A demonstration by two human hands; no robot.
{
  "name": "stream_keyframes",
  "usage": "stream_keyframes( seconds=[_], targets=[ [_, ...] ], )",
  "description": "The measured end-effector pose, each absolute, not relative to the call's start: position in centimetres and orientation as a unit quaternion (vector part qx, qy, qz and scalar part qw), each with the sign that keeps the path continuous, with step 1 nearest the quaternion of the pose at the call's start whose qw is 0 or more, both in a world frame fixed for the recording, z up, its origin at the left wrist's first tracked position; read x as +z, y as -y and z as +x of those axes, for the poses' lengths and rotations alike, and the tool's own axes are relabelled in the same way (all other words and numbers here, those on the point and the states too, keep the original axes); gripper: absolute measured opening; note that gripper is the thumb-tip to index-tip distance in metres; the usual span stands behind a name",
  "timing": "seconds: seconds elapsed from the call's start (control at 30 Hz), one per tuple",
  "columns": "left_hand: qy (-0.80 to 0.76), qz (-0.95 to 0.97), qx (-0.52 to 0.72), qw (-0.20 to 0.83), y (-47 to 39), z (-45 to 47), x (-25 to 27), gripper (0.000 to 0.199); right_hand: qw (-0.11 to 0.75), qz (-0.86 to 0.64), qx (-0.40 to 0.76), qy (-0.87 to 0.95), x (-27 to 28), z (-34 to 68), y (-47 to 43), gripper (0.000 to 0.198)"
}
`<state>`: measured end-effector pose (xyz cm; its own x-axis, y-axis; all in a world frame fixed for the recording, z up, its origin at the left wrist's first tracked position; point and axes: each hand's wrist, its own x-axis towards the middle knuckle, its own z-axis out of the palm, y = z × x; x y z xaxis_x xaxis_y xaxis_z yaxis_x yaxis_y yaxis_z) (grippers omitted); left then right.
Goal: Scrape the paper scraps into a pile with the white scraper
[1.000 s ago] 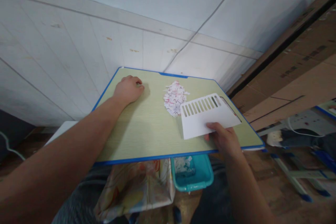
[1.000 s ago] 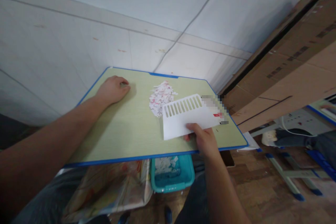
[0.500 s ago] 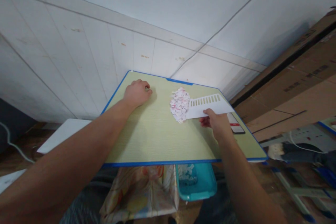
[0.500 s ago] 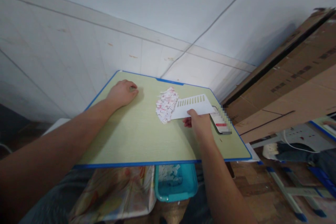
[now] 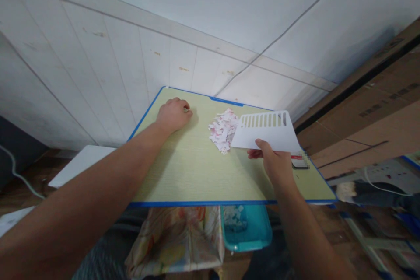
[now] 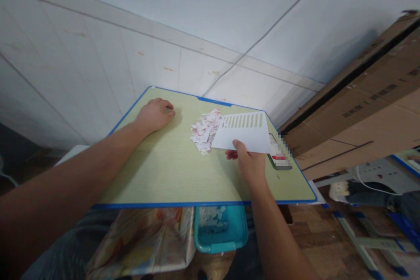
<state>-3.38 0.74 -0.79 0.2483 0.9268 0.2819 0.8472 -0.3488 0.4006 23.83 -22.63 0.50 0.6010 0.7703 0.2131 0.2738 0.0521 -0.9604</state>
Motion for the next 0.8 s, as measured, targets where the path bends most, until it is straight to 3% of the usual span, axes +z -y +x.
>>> stream_keyframes(
  seconds=[0.53, 0.73, 0.8],
  targets=[
    [-0.557, 0.789, 0.248, 0.079, -1.6, -3.7, -1.4, 0.04, 0.549, -0.676, 0.243, 0.427, -1.3, 25.8, 27.9, 0.037],
    [-0.561, 0.785, 0.249, 0.079, -1.7, -3.7, -1.5, 0.041, 0.627, -0.648, 0.232, 0.365, -1.6, 25.9, 27.5, 0.035],
    [-0.561, 0.786, 0.247, 0.076, -1.7, -3.7, -1.4, 0.041, 0.608, -0.652, 0.241, 0.384, -1.6, 25.6, 27.2, 0.036]
  ],
)
